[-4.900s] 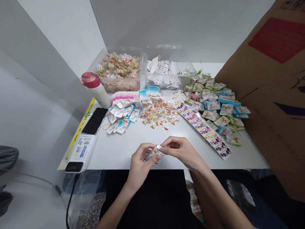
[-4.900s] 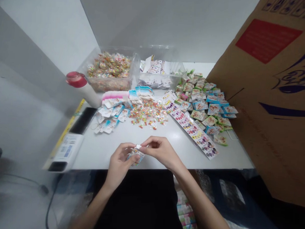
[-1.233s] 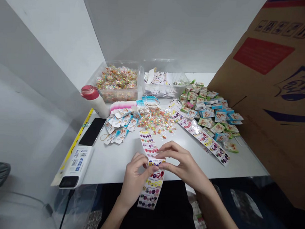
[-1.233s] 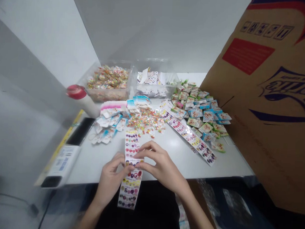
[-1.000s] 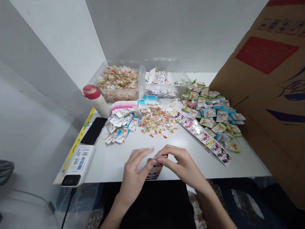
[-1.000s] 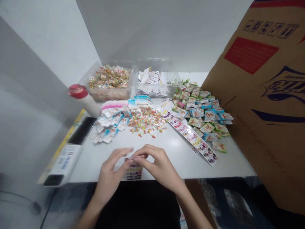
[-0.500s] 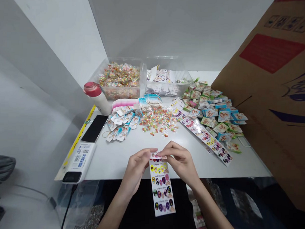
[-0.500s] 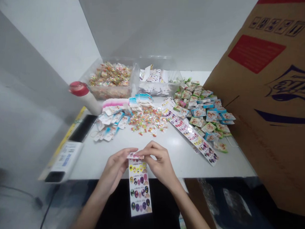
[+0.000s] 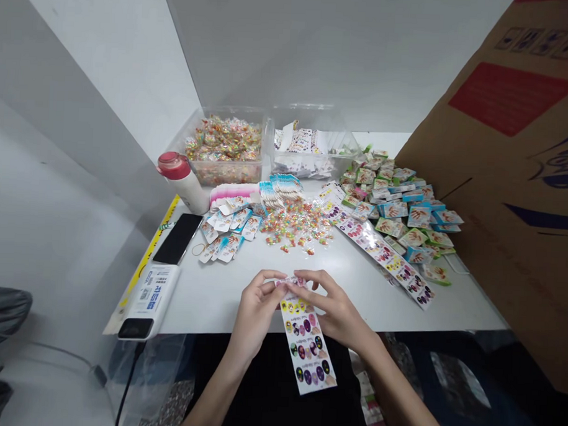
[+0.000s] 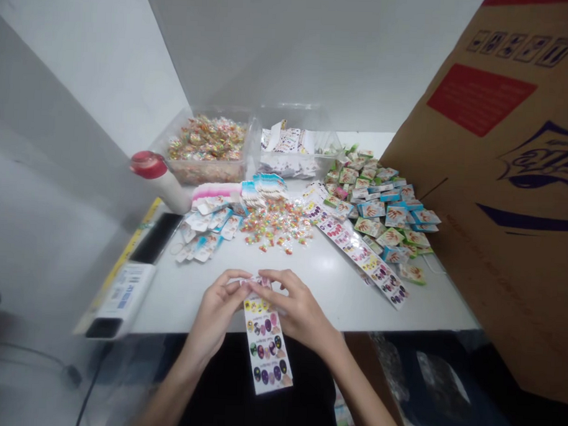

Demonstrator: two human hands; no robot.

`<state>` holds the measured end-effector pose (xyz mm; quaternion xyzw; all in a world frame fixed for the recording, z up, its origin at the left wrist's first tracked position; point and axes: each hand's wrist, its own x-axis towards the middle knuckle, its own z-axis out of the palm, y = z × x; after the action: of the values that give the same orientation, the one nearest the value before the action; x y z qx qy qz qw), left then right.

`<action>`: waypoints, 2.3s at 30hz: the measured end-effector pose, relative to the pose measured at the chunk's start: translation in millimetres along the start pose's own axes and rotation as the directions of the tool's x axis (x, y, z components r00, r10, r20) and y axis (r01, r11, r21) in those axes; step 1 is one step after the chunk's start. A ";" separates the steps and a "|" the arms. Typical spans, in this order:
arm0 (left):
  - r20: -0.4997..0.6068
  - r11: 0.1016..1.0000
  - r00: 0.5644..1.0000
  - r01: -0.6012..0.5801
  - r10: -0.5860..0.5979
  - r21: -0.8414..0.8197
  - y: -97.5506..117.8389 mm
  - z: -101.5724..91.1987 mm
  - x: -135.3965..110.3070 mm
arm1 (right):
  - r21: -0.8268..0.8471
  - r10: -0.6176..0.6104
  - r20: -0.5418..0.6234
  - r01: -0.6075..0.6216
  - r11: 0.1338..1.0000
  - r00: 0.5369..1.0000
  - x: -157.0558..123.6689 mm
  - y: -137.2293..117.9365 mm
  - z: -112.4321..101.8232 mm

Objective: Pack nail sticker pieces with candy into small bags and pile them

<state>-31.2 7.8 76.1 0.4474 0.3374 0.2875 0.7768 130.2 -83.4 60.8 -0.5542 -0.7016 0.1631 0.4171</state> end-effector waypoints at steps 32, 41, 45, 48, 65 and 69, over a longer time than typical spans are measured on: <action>0.033 0.994 0.994 -0.103 0.104 -0.024 -6.0 -4.5 -7.1 | 0.807 0.582 -0.037 -0.319 0.496 0.812 21.4 -22.7 21.0; 0.051 0.993 0.994 -0.089 0.093 -0.082 -13.3 -5.9 -9.3 | 0.700 0.525 -0.118 -0.305 0.646 0.843 15.9 -23.6 7.4; 0.038 0.998 0.999 0.000 0.003 -0.055 -2.2 -8.2 -10.5 | 0.641 0.333 0.021 -0.268 0.719 0.943 7.9 -21.0 -3.8; 0.062 1.000 0.998 -0.008 0.008 0.004 4.1 -9.0 -11.9 | 0.640 0.308 0.062 -0.275 0.718 0.950 3.9 -16.3 -7.8; 0.002 0.965 1.000 -0.028 0.029 0.260 -2.8 2.6 -7.5 | 0.567 0.510 -0.067 -0.388 0.726 0.857 15.2 -16.1 0.2; -0.060 0.962 0.996 -0.054 0.073 0.267 -2.1 -2.5 -3.9 | 0.334 0.284 0.041 -0.281 0.900 0.958 7.2 -16.8 -6.1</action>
<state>-35.2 5.2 74.2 0.5474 0.3851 0.2801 0.6882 123.8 -83.8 79.0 -0.5714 -0.5738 0.3368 0.4805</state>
